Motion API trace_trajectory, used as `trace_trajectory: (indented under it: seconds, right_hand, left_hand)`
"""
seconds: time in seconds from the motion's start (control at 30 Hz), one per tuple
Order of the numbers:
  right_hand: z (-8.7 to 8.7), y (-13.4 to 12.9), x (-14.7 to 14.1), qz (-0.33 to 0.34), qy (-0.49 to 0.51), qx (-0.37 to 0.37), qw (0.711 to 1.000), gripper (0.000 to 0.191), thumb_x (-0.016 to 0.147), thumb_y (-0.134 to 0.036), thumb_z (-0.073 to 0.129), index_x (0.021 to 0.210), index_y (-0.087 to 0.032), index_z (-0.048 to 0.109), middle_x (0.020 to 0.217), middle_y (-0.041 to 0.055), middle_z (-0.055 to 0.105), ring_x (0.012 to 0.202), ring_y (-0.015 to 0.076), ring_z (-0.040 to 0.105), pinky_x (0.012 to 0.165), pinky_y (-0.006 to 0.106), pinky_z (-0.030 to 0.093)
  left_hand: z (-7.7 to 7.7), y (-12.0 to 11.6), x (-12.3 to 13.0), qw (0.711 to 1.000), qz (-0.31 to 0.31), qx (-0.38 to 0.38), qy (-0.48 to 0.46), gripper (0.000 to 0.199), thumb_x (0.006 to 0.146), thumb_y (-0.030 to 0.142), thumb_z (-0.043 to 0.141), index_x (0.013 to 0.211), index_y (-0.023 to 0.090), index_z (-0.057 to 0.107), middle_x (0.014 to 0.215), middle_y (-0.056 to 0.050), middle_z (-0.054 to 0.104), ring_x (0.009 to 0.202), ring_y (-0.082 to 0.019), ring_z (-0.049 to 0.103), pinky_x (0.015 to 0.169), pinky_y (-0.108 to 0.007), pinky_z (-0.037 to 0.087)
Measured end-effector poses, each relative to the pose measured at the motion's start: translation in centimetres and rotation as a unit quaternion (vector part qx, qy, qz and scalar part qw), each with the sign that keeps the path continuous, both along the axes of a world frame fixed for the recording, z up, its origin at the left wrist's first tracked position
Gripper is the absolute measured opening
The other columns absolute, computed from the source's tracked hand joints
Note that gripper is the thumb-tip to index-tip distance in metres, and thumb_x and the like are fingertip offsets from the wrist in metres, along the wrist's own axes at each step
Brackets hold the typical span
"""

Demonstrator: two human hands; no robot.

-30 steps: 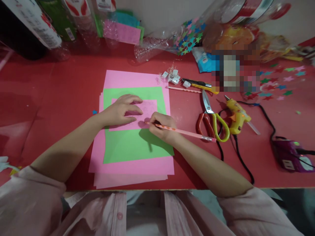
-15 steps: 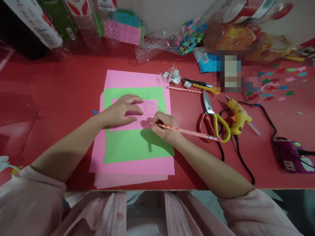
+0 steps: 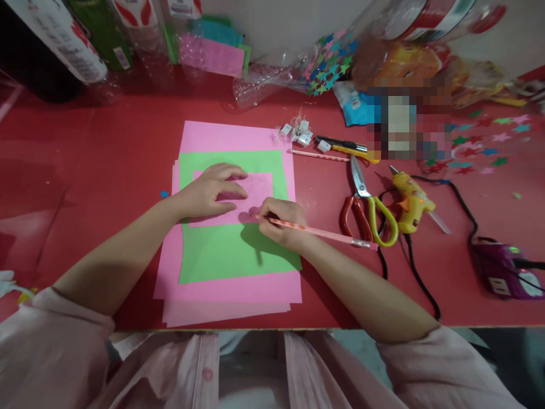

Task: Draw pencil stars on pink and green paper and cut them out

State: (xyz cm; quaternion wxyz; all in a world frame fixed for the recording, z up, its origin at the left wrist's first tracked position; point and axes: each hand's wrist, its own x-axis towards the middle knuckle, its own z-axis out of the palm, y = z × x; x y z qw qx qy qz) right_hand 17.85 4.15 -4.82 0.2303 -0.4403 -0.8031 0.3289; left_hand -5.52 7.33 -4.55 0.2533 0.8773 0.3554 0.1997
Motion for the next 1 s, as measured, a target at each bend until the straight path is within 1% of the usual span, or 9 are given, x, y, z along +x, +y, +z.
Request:
trace_trajectory:
  seconds: [0.23,0.47,0.53,0.6,0.67,0.73,0.83,0.9,1.0]
  right_hand:
    - [0.4,-0.1,0.0,0.048,0.050,-0.001,0.998,0.011,0.071,-0.015,0.049,0.064,-0.021,0.043,0.058,-0.0054,0.048,0.054,0.0078,0.040,0.054,0.023,0.029]
    - [0.7,-0.1,-0.1,0.052,0.039,-0.017,0.998,0.013,0.071,-0.013,0.050,0.064,-0.021,0.044,0.059,-0.0052,0.049,0.056,0.0085,0.042,0.056,0.024,0.031]
    - [0.7,0.0,0.0,0.034,0.064,-0.018,0.997,0.013,0.072,-0.013,0.052,0.065,-0.021,0.045,0.059,-0.0049,0.049,0.056,0.0087,0.043,0.055,0.023,0.031]
    - [0.7,0.2,0.2,-0.010,0.124,-0.035,0.992,0.014,0.078,-0.018,0.054,0.067,-0.022,0.047,0.060,-0.0045,0.051,0.055,0.0088,0.044,0.053,0.023,0.032]
    - [0.8,0.5,0.3,-0.062,0.199,-0.073,0.975,0.017,0.087,-0.028,0.052,0.071,-0.022,0.047,0.059,-0.0045,0.052,0.051,0.0090,0.045,0.050,0.023,0.034]
    - [0.8,0.7,0.5,-0.091,0.244,-0.114,0.959,0.020,0.091,-0.033,0.048,0.074,-0.023,0.046,0.056,-0.0052,0.053,0.047,0.0091,0.045,0.048,0.023,0.034]
    - [1.0,0.9,0.6,-0.101,0.253,-0.124,0.954,0.014,0.083,-0.029,0.058,0.077,-0.023,0.047,0.058,-0.0063,0.052,0.048,0.0086,0.045,0.048,0.023,0.035]
    - [1.1,0.9,0.6,-0.082,0.231,-0.114,0.963,0.012,0.077,-0.025,0.063,0.078,-0.022,0.051,0.063,-0.0050,0.053,0.054,0.0087,0.047,0.051,0.023,0.036]
    - [1.2,0.9,0.6,-0.040,0.189,-0.108,0.975,0.008,0.074,-0.023,0.061,0.072,-0.020,0.053,0.064,-0.0038,0.053,0.056,0.0088,0.045,0.052,0.024,0.035]
  left_hand:
    - [-0.1,0.0,0.0,1.000,0.003,0.003,-0.001,0.024,0.085,0.030,0.060,0.104,0.024,0.074,0.133,-0.008,0.056,0.129,-0.028,0.045,0.111,-0.048,0.034]
    - [-0.1,0.0,0.0,1.000,0.004,0.004,0.005,0.025,0.085,0.030,0.059,0.105,0.025,0.073,0.133,-0.008,0.056,0.130,-0.029,0.045,0.111,-0.049,0.034]
    - [-0.2,0.0,0.0,1.000,0.003,0.008,0.004,0.026,0.086,0.030,0.059,0.108,0.026,0.073,0.134,-0.008,0.056,0.130,-0.028,0.044,0.112,-0.048,0.033]
    - [-0.1,0.0,0.0,1.000,-0.003,0.012,0.004,0.029,0.087,0.031,0.059,0.112,0.025,0.072,0.135,-0.009,0.055,0.130,-0.028,0.044,0.112,-0.048,0.033]
    - [0.1,-0.1,-0.1,1.000,-0.011,0.018,0.009,0.030,0.089,0.030,0.057,0.114,0.025,0.071,0.136,-0.009,0.054,0.131,-0.028,0.044,0.113,-0.048,0.033]
    - [0.4,-0.2,-0.2,0.999,-0.017,0.027,0.025,0.031,0.089,0.026,0.055,0.115,0.024,0.071,0.136,-0.009,0.054,0.131,-0.029,0.043,0.113,-0.049,0.033]
    - [0.8,-0.4,-0.4,0.998,-0.006,0.047,0.047,0.033,0.087,0.019,0.052,0.113,0.023,0.071,0.135,-0.010,0.055,0.130,-0.029,0.045,0.112,-0.050,0.034]
    - [1.0,-0.5,-0.4,0.997,0.010,0.064,0.041,0.031,0.085,0.016,0.052,0.109,0.020,0.072,0.134,-0.011,0.056,0.129,-0.029,0.047,0.111,-0.050,0.035]
    - [1.0,-0.7,-0.2,0.997,0.020,0.071,0.016,0.028,0.085,0.016,0.053,0.104,0.019,0.072,0.136,-0.011,0.056,0.130,-0.029,0.047,0.111,-0.049,0.037]
